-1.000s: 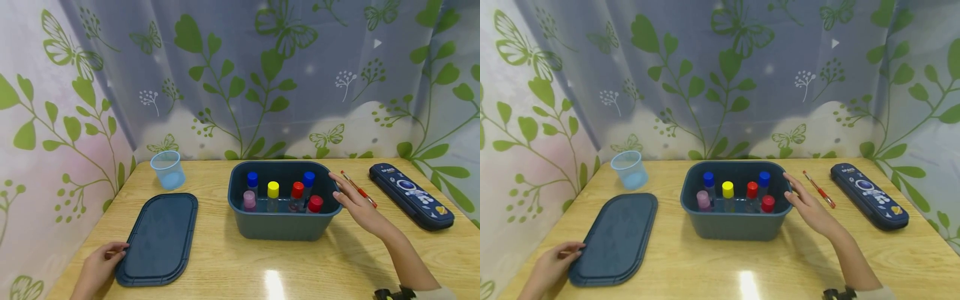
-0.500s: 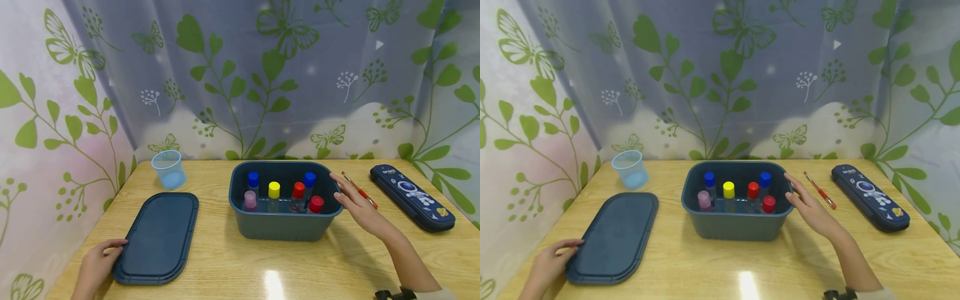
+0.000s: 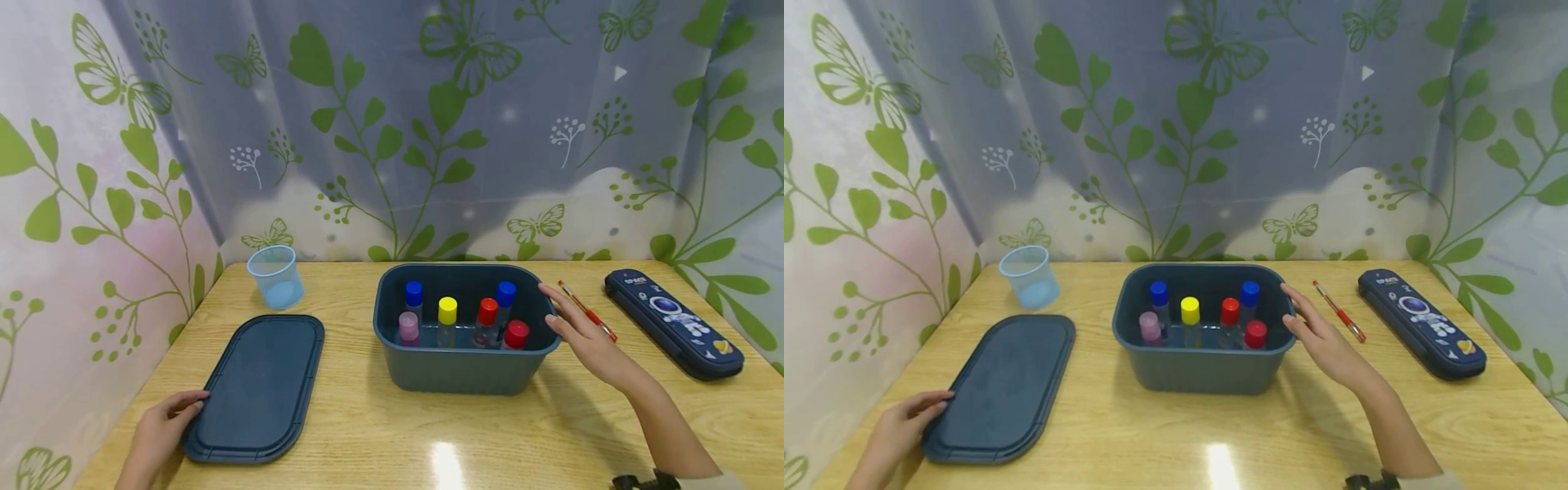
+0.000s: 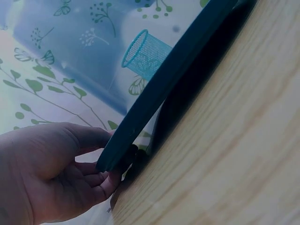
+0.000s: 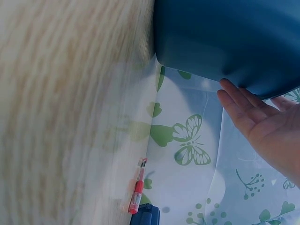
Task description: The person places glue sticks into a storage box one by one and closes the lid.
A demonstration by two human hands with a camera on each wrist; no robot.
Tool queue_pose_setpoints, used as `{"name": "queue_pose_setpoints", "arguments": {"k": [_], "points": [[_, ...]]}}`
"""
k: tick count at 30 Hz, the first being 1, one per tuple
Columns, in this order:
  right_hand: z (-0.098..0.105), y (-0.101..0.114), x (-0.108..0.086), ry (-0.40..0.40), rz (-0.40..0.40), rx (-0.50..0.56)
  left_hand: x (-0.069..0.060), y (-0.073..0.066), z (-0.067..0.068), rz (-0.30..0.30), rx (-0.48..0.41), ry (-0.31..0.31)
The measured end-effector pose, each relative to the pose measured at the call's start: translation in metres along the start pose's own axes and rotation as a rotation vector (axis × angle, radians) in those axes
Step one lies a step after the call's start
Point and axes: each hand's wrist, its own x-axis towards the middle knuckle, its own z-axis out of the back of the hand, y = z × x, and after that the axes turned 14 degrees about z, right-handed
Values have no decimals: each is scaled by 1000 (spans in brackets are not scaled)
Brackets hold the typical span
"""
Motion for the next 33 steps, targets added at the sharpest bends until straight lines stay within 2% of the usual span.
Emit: {"name": "queue_pose_setpoints", "arguments": {"k": [7,15,27,33], "points": [[0,0,0,6,0,11,3,4,0,19,-32,23],[0,0,0,-4,-2,-29,-1,-2,4,95,-120,94],[0,-1,1,-2,7,-22,0,-2,5,216,-325,240],[0,-1,0,1,-2,-24,1,-1,7,244,-455,304]]}}
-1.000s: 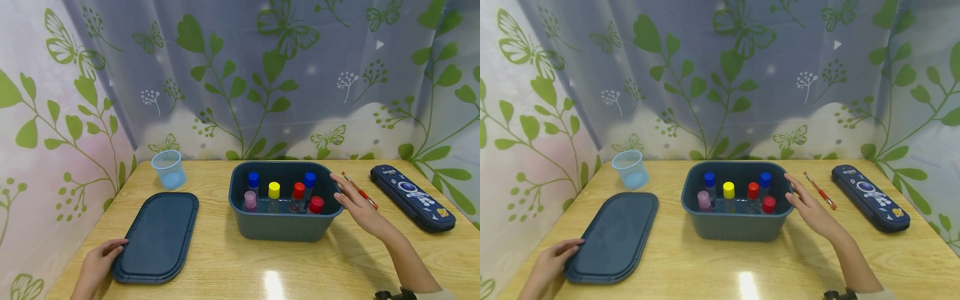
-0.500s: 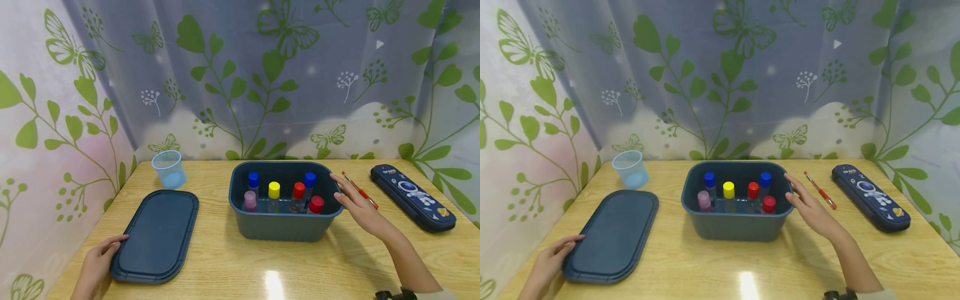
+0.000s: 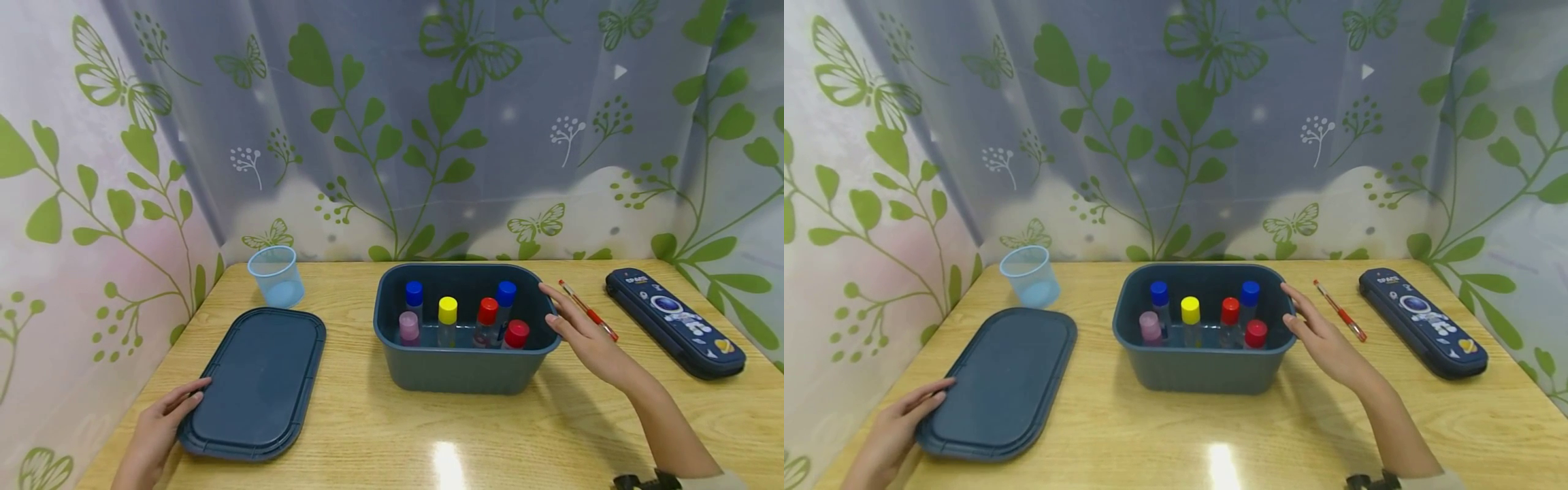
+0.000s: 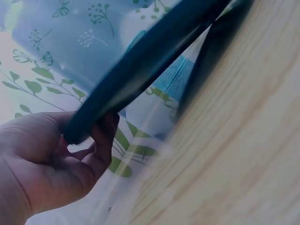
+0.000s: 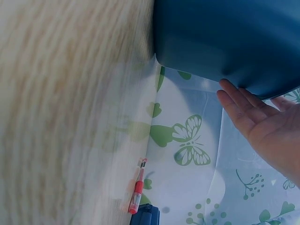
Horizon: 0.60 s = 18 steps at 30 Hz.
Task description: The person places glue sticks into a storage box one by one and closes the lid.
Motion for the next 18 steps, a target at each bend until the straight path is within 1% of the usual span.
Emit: {"name": "queue_pose_setpoints", "arguments": {"k": [4,7,12,18], "points": [[0,0,0,6,-4,24,-2,-1,1,-13,-133,74],[0,0,0,8,-5,46,-6,-2,0,-25,-202,105],[1,0,-1,10,-7,48,-10,-6,-3,-39,-262,135],[0,-1,-1,9,-10,58,-13,-10,-5,-84,-316,182]]}}
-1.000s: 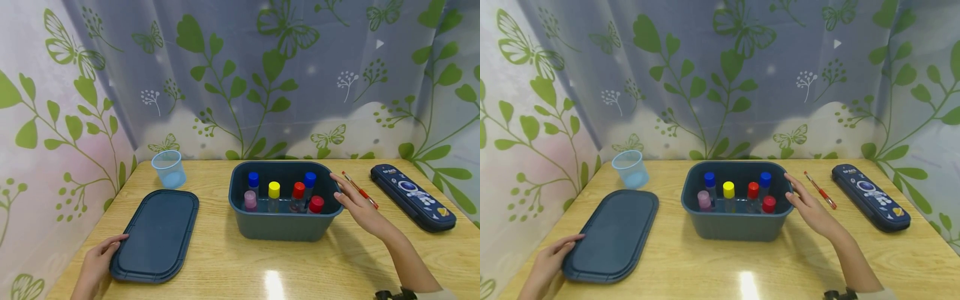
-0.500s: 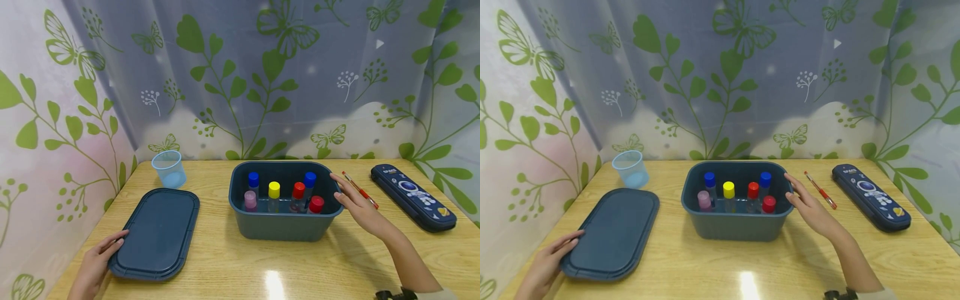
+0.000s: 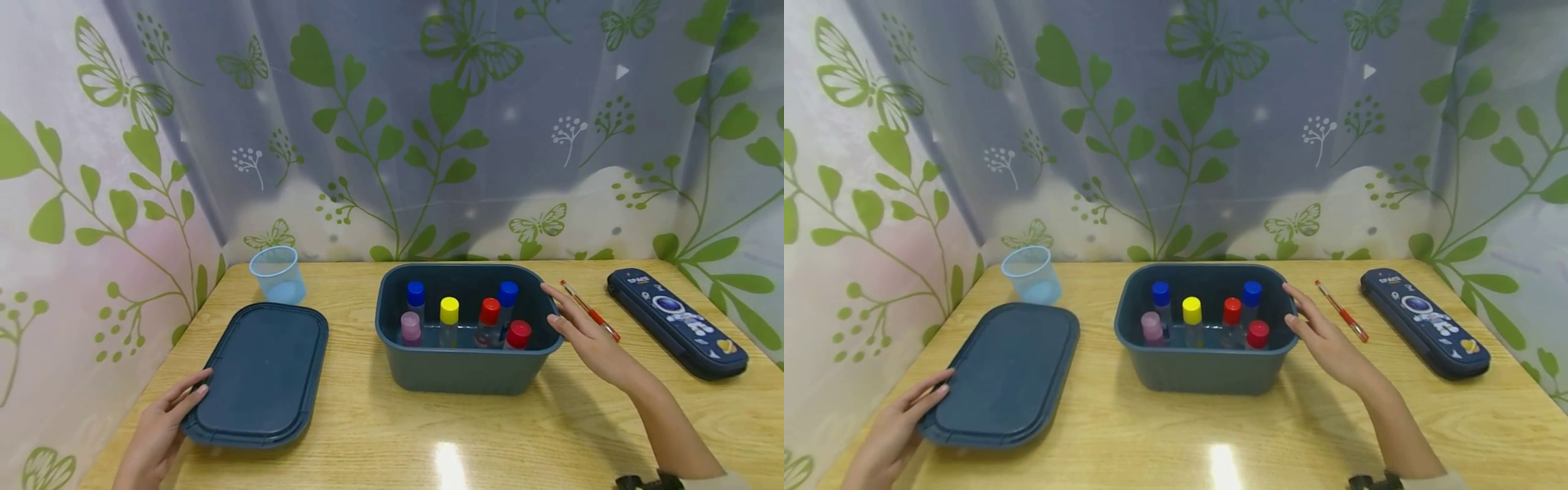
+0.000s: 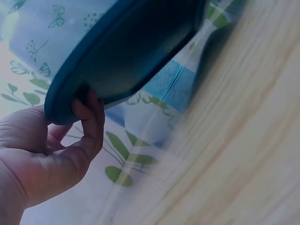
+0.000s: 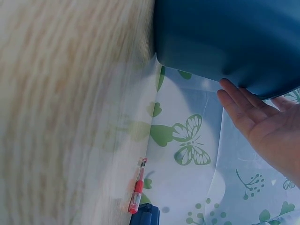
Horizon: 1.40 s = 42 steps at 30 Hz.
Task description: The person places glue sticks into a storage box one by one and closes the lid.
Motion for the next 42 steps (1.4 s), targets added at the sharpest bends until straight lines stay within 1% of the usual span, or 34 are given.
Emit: {"name": "queue_pose_setpoints", "arguments": {"k": [5,7,13,18,26,29,34,36,39,42], "points": [[0,0,0,-3,2,-4,-1,-2,-5,-46,-56,50],[-1,0,1,-7,6,-22,-1,-3,-7,-65,-76,74],[-1,0,1,-13,8,-54,-2,-9,-14,-113,-112,138],[-1,0,1,-15,5,-63,-5,-13,-19,-176,-157,232],[-1,0,1,-21,-1,-72,-9,-23,-24,-221,-173,332],[0,0,1,-16,1,-64,-9,-29,-26,-249,-183,389],[1,0,0,-2,0,-20,-10,-38,-30,-297,-201,478],[1,0,0,0,-2,-13,-10,-42,-31,-308,-203,495],[1,0,0,-2,-2,-20,-10,-48,-35,-319,-188,500],[1,1,1,-5,0,-30,-10,-55,-39,-309,-181,504]]}}
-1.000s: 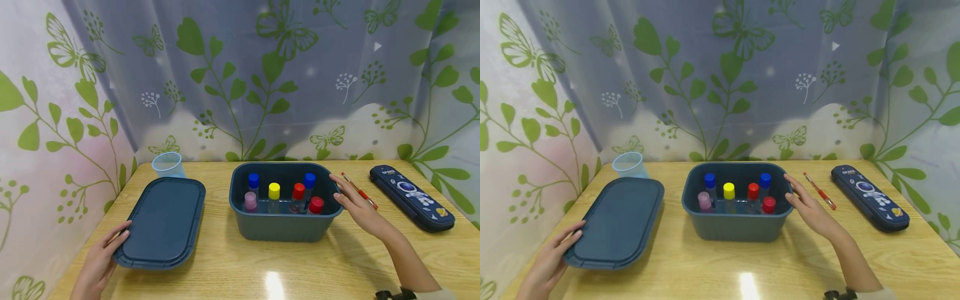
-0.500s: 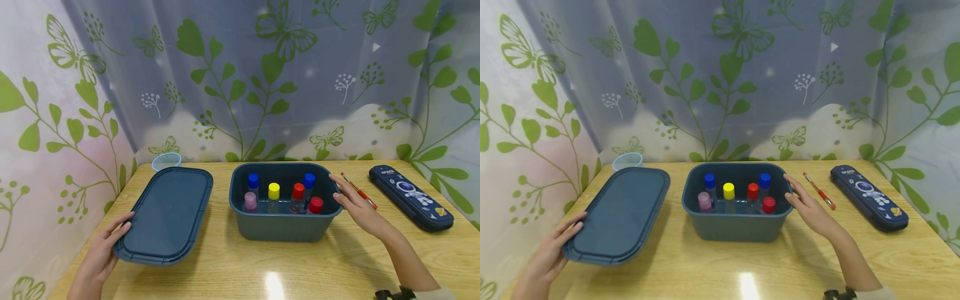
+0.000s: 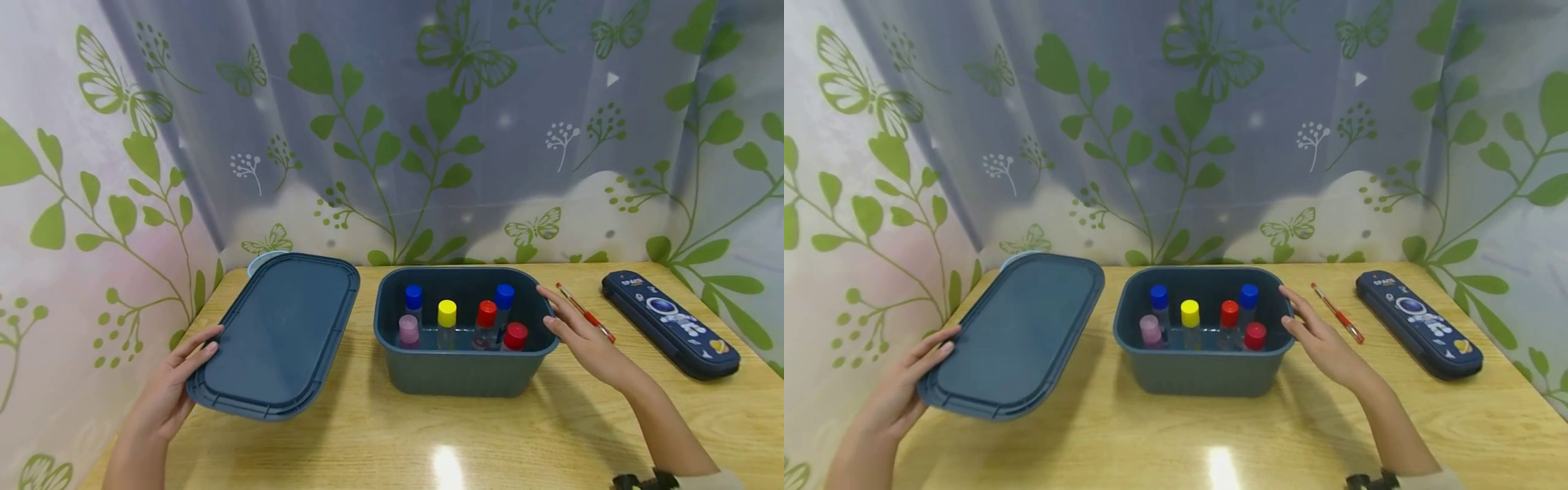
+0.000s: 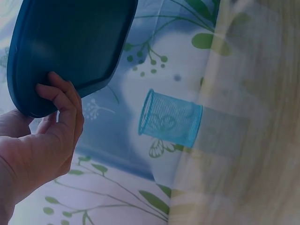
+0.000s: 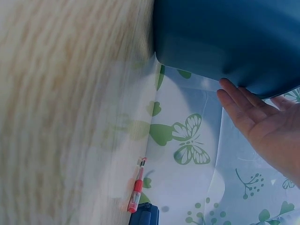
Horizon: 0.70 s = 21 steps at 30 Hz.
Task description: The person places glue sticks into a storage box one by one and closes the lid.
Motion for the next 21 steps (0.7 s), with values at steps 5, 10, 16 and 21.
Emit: {"name": "queue_pose_setpoints", "arguments": {"k": [5,10,16,21], "points": [[0,0,0,4,-1,3,8,-8,-9,15,-2,-3],[1,0,-1,10,-6,9,19,-15,-19,36,-11,30],[2,0,-1,17,-20,19,30,-20,-33,63,14,75],[2,1,-1,26,-32,29,40,-23,-44,94,40,76]]}}
